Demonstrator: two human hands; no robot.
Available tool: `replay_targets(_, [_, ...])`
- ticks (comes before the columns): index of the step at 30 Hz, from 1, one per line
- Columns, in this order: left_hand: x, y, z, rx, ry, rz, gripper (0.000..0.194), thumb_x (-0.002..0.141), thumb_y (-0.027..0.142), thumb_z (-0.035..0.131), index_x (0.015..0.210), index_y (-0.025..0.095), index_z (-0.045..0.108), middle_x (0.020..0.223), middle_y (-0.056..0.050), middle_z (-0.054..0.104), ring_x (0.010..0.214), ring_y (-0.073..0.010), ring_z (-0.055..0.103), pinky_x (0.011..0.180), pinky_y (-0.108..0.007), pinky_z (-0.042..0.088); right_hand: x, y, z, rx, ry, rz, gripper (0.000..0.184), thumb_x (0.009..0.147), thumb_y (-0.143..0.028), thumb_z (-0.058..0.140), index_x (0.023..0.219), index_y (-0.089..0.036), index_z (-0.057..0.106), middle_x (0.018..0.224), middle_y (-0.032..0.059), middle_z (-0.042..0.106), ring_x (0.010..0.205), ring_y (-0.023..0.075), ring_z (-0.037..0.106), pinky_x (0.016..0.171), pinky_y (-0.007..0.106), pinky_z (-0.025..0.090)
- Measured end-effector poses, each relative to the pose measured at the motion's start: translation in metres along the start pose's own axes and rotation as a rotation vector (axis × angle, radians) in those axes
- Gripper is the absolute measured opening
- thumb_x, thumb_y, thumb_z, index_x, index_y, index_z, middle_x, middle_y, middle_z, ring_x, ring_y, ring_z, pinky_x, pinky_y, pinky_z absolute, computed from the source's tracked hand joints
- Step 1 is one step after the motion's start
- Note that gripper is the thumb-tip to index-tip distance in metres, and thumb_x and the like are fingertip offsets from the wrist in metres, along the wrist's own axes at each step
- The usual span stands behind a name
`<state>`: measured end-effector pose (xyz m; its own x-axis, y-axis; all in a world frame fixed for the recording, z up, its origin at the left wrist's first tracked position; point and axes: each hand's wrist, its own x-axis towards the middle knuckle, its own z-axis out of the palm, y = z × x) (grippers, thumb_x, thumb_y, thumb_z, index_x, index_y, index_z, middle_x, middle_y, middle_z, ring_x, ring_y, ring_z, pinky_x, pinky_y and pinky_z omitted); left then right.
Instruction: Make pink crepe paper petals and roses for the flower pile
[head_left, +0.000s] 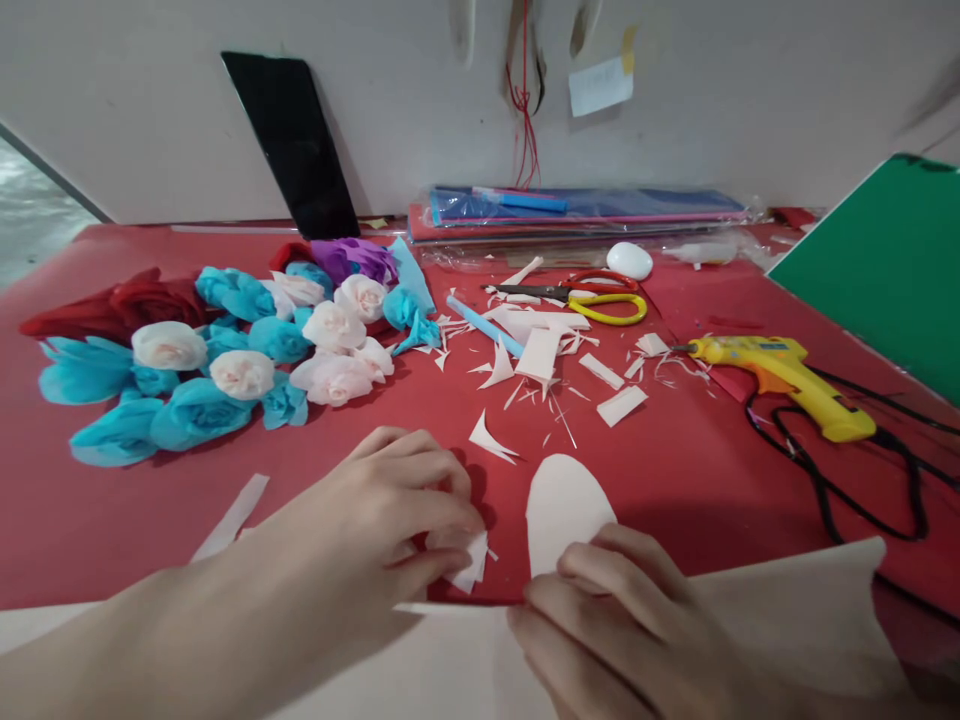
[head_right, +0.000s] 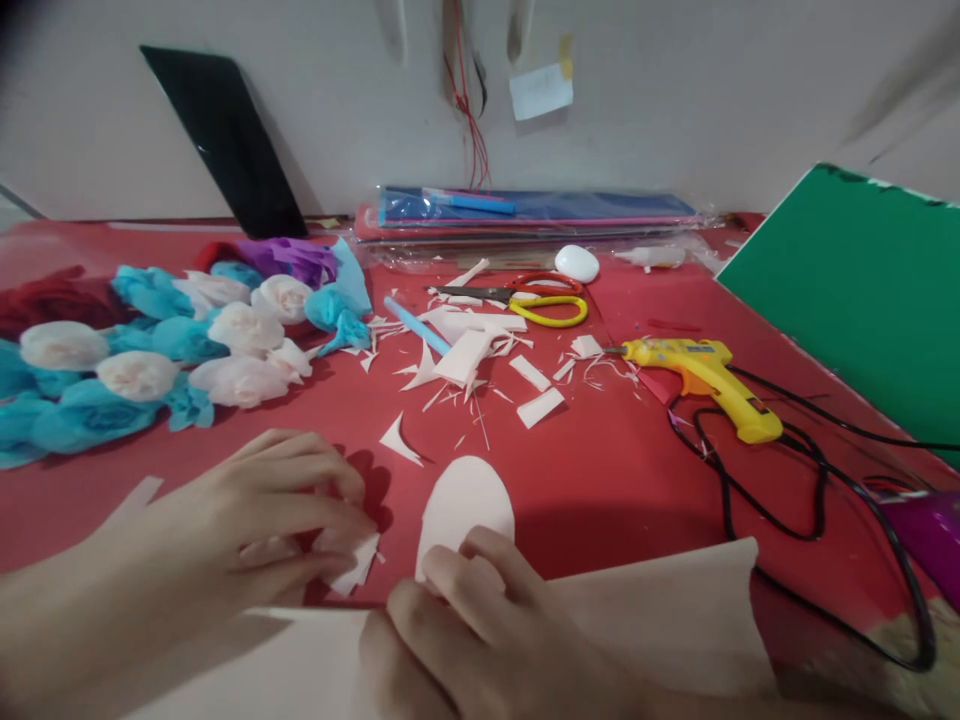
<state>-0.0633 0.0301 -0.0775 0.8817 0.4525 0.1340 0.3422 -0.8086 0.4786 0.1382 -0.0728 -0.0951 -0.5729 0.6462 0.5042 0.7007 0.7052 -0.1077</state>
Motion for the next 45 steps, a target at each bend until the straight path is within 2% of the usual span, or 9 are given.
replay_targets(6, [-0.001,0.003,-0.002,-0.057,0.004,0.018,0.021,0.086,0.018,0.05,0.082,0.027,0.068,0.086,0.0,0.068,0.081,-0.0161,0.061,0.076,-0.028,0.044,0.003,0.002,0.004,0.006,0.027,0.054,0.021,0.085,-0.008,0.047,0.093,-0.011,0.066,0.088,0.0052,0.071,0.09,0.0214,0.055,0.085,0.037,0.041])
replay_targets(12, [-0.011,0.002,-0.006,-0.078,0.124,-0.253,0.028,0.092,0.021,0.039,0.099,0.029,0.065,0.097,0.0,0.067,0.087,-0.0167,0.062,0.076,-0.027,0.048,0.004,0.005,0.004,0.003,-0.018,0.074,0.024,0.087,-0.014,0.046,0.1,-0.008,0.065,0.1,0.0099,0.07,0.092,0.0237,0.056,0.086,0.039,0.043])
replay_targets(16, [-0.015,-0.005,-0.011,-0.109,0.159,-0.143,0.025,0.091,0.02,0.041,0.098,0.029,0.063,0.093,0.002,0.068,0.084,-0.0152,0.063,0.073,-0.024,0.048,0.003,0.005,0.002,0.025,-0.041,0.079,0.024,0.088,-0.015,0.046,0.101,-0.008,0.065,0.102,0.0104,0.07,0.094,0.0246,0.055,0.087,0.04,0.043])
replay_targets(21, [-0.021,0.011,-0.009,0.001,0.198,-0.181,0.02,0.092,0.024,0.041,0.097,0.029,0.06,0.091,0.001,0.067,0.082,-0.0185,0.06,0.071,-0.029,0.047,0.002,0.005,0.002,0.032,-0.055,0.092,0.024,0.087,-0.015,0.046,0.103,-0.008,0.063,0.103,0.0114,0.069,0.096,0.0254,0.055,0.086,0.041,0.045])
replay_targets(28, [-0.027,0.039,0.015,0.128,0.257,0.148,0.028,0.096,0.016,0.034,0.104,0.019,0.061,0.091,-0.001,0.072,0.073,-0.0157,0.061,0.066,-0.029,0.044,0.004,0.004,-0.007,0.014,-0.062,0.062,0.025,0.087,-0.012,0.046,0.107,-0.009,0.06,0.107,0.0121,0.067,0.101,0.0249,0.054,0.09,0.042,0.044])
replay_targets(31, [-0.028,0.042,0.02,0.163,0.199,0.198,0.026,0.095,0.013,0.039,0.106,0.019,0.062,0.086,-0.001,0.072,0.075,-0.0168,0.064,0.071,-0.03,0.047,0.016,0.02,-0.016,0.003,-0.026,0.173,0.016,0.087,-0.015,0.048,0.088,-0.015,0.063,0.084,0.0058,0.068,0.079,0.0199,0.056,0.073,0.036,0.044])
replay_targets(33, [-0.028,0.045,0.019,0.147,0.183,0.209,0.027,0.095,0.012,0.038,0.106,0.019,0.061,0.082,-0.002,0.071,0.075,-0.0172,0.064,0.074,-0.031,0.048,0.027,0.035,-0.021,-0.072,-0.026,0.368,0.018,0.086,-0.016,0.05,0.072,-0.017,0.06,0.071,0.0035,0.063,0.07,0.0185,0.054,0.066,0.034,0.041])
replay_targets(36, [-0.028,0.048,0.017,0.12,0.172,0.251,0.03,0.094,0.009,0.033,0.103,0.018,0.061,0.082,-0.004,0.07,0.076,-0.0179,0.063,0.075,-0.03,0.049,0.045,0.056,-0.022,-0.147,-0.243,0.668,0.012,0.08,-0.02,0.062,0.068,-0.018,0.059,0.07,0.0026,0.063,0.07,0.0187,0.058,0.063,0.03,0.042])
replay_targets(45, [-0.03,0.049,0.02,0.103,0.189,0.3,0.029,0.095,0.012,0.032,0.101,0.018,0.059,0.08,-0.006,0.067,0.076,-0.018,0.062,0.073,-0.028,0.05,0.081,0.073,-0.013,-0.183,-0.549,0.794,0.017,0.09,-0.028,0.055,0.096,-0.014,0.062,0.099,0.0064,0.066,0.088,0.0189,0.063,0.076,0.037,0.051])
